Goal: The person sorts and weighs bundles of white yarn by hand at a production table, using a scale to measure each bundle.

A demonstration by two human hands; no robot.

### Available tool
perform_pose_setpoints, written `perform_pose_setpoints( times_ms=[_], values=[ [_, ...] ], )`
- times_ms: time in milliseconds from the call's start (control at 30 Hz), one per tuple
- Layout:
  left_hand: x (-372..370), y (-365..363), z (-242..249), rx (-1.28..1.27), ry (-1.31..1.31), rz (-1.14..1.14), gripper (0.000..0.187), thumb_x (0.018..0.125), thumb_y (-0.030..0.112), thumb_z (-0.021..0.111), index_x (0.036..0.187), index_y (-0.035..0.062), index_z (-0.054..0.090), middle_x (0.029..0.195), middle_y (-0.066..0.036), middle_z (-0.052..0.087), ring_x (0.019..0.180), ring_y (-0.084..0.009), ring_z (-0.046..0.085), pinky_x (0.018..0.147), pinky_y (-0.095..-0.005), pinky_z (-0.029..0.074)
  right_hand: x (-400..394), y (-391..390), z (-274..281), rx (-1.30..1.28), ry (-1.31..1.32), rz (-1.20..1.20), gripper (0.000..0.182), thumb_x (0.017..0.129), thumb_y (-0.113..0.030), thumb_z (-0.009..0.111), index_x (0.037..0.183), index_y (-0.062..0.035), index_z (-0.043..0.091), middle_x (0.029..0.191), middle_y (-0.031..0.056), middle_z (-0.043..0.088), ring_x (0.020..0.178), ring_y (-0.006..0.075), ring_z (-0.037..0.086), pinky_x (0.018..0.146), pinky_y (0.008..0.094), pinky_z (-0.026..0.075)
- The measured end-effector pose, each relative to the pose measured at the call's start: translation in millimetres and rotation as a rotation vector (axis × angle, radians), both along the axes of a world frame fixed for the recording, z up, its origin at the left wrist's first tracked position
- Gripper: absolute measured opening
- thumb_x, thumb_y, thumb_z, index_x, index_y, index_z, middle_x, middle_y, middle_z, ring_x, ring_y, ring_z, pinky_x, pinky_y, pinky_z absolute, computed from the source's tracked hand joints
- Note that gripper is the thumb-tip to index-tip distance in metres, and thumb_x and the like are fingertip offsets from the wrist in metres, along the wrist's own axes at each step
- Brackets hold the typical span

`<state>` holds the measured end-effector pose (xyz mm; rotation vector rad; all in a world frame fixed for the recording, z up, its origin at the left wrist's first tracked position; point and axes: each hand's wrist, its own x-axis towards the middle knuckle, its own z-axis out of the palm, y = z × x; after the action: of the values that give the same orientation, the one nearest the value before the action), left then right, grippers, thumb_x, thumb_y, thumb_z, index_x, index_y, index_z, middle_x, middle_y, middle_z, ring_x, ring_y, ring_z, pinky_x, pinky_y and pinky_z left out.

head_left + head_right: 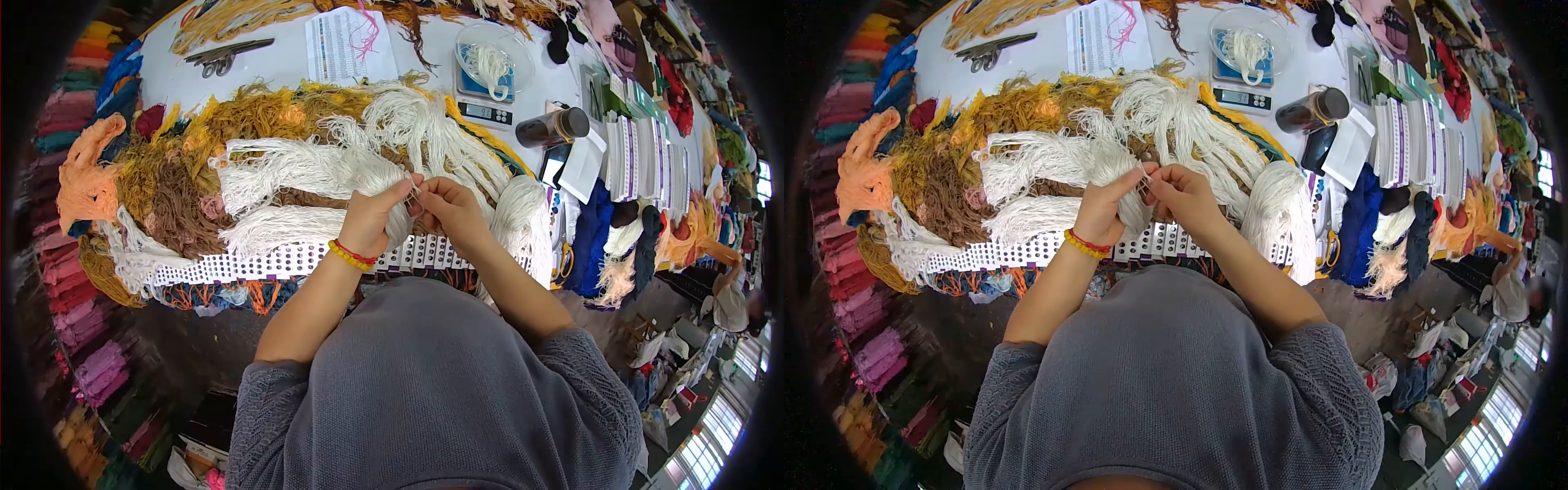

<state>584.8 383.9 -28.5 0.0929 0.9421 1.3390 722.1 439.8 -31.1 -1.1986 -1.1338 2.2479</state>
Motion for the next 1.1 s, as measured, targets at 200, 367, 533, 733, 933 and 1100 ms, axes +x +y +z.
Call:
perform_pose_setpoints(
  times_ms=[200, 367, 533, 733, 933, 1100],
  values=[
    [2.2, -3.9, -0.9, -0.043, 0.082, 0.045, 0.020, 0.077, 0.009, 0.062, 0.093, -0.0022, 0.059, 0.084, -0.007, 0.060, 0.074, -0.0146, 0.057, 0.062, -0.0275, 0.048, -0.7, -4.6, -1.3, 0.027, -0.011, 0.004, 0.012, 0.086, -0.017, 0.051, 0.087, -0.0061, 0.054, 0.074, 0.0022, 0.060, 0.052, 0.0028, 0.045, 0.048, 0.0162, 0.036],
    [3.2, -5.7, -1.5, -0.017, 0.116, 0.080, 0.017, 0.077, 0.010, 0.062, 0.090, -0.0009, 0.059, 0.085, -0.007, 0.060, 0.074, -0.0148, 0.057, 0.062, -0.0279, 0.049, 0.3, -7.0, -3.6, 0.032, -0.012, 0.004, 0.013, 0.086, -0.019, 0.051, 0.088, -0.0061, 0.054, 0.076, 0.0028, 0.061, 0.053, 0.0032, 0.047, 0.050, 0.0171, 0.039],
    [3.3, -6.3, -3.2, -0.008, 0.106, 0.084, 0.018, 0.077, 0.010, 0.063, 0.090, -0.0005, 0.059, 0.085, -0.006, 0.060, 0.074, -0.0143, 0.057, 0.061, -0.0275, 0.049, 2.0, -7.8, -4.4, 0.021, -0.002, -0.016, 0.014, 0.086, -0.019, 0.051, 0.087, -0.0056, 0.053, 0.077, 0.0038, 0.061, 0.054, 0.0040, 0.049, 0.051, 0.0184, 0.042],
    [5.8, -9.8, -5.9, -0.013, 0.126, 0.051, 0.021, 0.076, 0.010, 0.064, 0.093, -0.0013, 0.059, 0.084, -0.006, 0.061, 0.072, -0.0125, 0.057, 0.061, -0.0247, 0.047, 3.3, -9.4, -10.6, 0.129, 0.007, 0.019, 0.012, 0.086, -0.014, 0.051, 0.089, -0.0023, 0.054, 0.076, 0.0037, 0.060, 0.056, 0.0049, 0.052, 0.053, 0.0185, 0.043],
    [8.3, -9.0, -7.2, 0.050, 0.225, 0.011, 0.021, 0.076, 0.007, 0.063, 0.094, -0.0021, 0.058, 0.084, -0.006, 0.061, 0.071, -0.0118, 0.057, 0.062, -0.0237, 0.047, 3.8, -9.7, -11.1, 0.099, -0.002, 0.011, 0.012, 0.085, -0.012, 0.052, 0.088, -0.0006, 0.055, 0.076, 0.0036, 0.060, 0.059, 0.0062, 0.054, 0.055, 0.0195, 0.045],
    [9.9, -7.5, -9.5, 0.005, 0.164, 0.077, 0.019, 0.076, 0.004, 0.062, 0.093, -0.0023, 0.058, 0.083, -0.007, 0.061, 0.071, -0.0129, 0.057, 0.062, -0.0243, 0.047, 4.1, -9.3, -10.2, 0.084, 0.018, -0.016, 0.013, 0.085, -0.013, 0.052, 0.089, -0.0008, 0.054, 0.074, 0.0035, 0.059, 0.059, 0.0074, 0.055, 0.056, 0.0204, 0.046]
  ],
)
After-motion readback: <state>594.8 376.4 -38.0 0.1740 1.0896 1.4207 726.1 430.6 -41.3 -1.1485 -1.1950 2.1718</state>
